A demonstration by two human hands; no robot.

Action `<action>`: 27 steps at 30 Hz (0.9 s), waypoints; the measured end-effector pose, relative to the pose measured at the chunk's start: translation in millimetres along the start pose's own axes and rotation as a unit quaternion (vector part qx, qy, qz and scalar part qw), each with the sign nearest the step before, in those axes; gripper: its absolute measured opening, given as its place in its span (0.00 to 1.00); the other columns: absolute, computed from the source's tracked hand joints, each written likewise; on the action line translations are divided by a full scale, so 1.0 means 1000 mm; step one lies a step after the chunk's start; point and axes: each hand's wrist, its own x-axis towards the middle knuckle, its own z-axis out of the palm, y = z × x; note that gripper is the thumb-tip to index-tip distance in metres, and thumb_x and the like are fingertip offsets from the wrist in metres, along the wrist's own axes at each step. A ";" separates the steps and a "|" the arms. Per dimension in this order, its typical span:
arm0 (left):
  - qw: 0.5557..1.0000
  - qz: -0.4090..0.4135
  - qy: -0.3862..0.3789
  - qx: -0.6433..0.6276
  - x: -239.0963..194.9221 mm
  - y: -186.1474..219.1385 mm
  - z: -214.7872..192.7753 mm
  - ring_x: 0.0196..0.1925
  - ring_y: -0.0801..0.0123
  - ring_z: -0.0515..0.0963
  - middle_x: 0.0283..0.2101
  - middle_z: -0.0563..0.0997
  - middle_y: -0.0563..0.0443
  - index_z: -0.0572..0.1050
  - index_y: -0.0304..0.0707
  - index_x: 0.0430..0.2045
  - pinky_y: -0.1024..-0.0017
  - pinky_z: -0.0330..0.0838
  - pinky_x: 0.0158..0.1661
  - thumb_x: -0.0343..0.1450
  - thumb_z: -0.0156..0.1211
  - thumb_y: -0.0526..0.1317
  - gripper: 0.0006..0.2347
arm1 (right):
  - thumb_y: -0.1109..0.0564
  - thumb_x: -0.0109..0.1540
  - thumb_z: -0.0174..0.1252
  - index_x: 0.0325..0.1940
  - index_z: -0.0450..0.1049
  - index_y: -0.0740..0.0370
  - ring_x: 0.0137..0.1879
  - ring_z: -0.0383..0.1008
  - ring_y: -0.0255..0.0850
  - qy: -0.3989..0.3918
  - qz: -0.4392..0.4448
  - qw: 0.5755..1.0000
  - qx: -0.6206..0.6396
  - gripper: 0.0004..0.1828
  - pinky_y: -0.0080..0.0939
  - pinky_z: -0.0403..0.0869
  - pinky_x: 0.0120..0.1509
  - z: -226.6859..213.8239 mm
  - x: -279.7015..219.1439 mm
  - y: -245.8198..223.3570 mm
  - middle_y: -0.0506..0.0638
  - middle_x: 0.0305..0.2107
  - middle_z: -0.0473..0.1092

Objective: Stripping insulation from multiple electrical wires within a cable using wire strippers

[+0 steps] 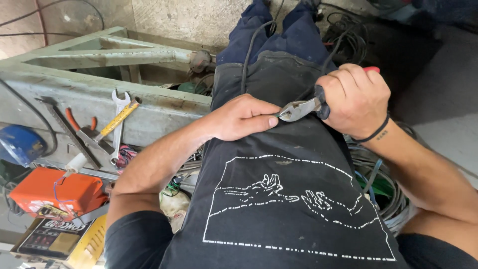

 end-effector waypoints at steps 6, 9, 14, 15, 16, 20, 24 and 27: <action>1.000 0.011 -0.008 0.003 -0.001 0.000 0.000 0.23 0.77 0.59 0.22 0.68 0.58 0.76 0.27 0.38 0.74 0.59 0.25 0.77 0.52 0.37 0.09 | 0.59 0.61 0.63 0.35 0.76 0.56 0.41 0.78 0.41 0.028 0.018 0.997 0.074 0.02 0.37 0.66 0.42 0.016 -0.007 -0.002 0.45 0.32 0.74; 1.000 0.010 -0.011 0.006 -0.001 -0.001 -0.001 0.22 0.76 0.58 0.21 0.67 0.58 0.76 0.27 0.37 0.74 0.57 0.24 0.77 0.52 0.37 0.09 | 0.59 0.60 0.64 0.35 0.76 0.57 0.41 0.79 0.42 0.033 0.024 0.995 0.096 0.03 0.38 0.68 0.43 0.022 -0.010 -0.002 0.46 0.32 0.74; 0.999 0.015 -0.012 0.028 0.000 -0.004 0.003 0.21 0.77 0.61 0.22 0.72 0.57 0.78 0.30 0.47 0.74 0.58 0.24 0.76 0.52 0.37 0.11 | 0.61 0.56 0.65 0.32 0.75 0.60 0.35 0.74 0.46 0.025 0.059 0.975 0.215 0.05 0.41 0.67 0.39 0.041 -0.030 0.001 0.50 0.29 0.74; 0.999 0.025 -0.011 0.031 0.001 -0.006 0.002 0.22 0.77 0.62 0.24 0.74 0.57 0.77 0.32 0.53 0.76 0.59 0.25 0.77 0.52 0.37 0.13 | 0.62 0.51 0.67 0.32 0.74 0.62 0.31 0.71 0.49 0.017 0.090 0.950 0.299 0.09 0.45 0.67 0.39 0.048 -0.038 0.003 0.53 0.28 0.73; 0.999 0.026 -0.013 0.032 -0.002 -0.005 0.001 0.22 0.77 0.62 0.24 0.74 0.57 0.77 0.32 0.53 0.76 0.59 0.25 0.77 0.52 0.37 0.13 | 0.62 0.51 0.67 0.32 0.74 0.62 0.31 0.71 0.49 0.019 0.091 0.950 0.297 0.09 0.45 0.67 0.39 0.046 -0.043 0.004 0.53 0.28 0.73; 1.000 0.005 0.021 -0.003 -0.007 -0.006 0.000 0.19 0.80 0.58 0.20 0.71 0.59 0.78 0.29 0.52 0.78 0.52 0.21 0.77 0.52 0.35 0.13 | 0.72 0.50 0.50 0.43 0.67 0.67 0.36 0.67 0.42 0.060 0.335 0.744 0.575 0.17 0.39 0.70 0.49 0.038 -0.066 0.021 0.52 0.32 0.69; 0.999 0.018 0.029 0.027 -0.004 -0.002 0.001 0.18 0.79 0.59 0.20 0.73 0.58 0.79 0.31 0.51 0.79 0.54 0.22 0.75 0.54 0.33 0.13 | 0.73 0.53 0.50 0.44 0.72 0.78 0.40 0.74 0.48 -0.062 0.310 0.835 0.450 0.15 0.41 0.72 0.50 -0.005 -0.051 0.031 0.61 0.37 0.75; 0.998 -0.006 0.049 0.046 -0.003 0.002 0.003 0.20 0.79 0.63 0.28 0.81 0.57 0.78 0.31 0.52 0.79 0.61 0.23 0.73 0.54 0.32 0.14 | 0.64 0.52 0.66 0.49 0.78 0.63 0.43 0.75 0.47 -0.090 0.141 0.976 0.143 0.21 0.42 0.71 0.45 -0.007 -0.043 0.025 0.52 0.42 0.77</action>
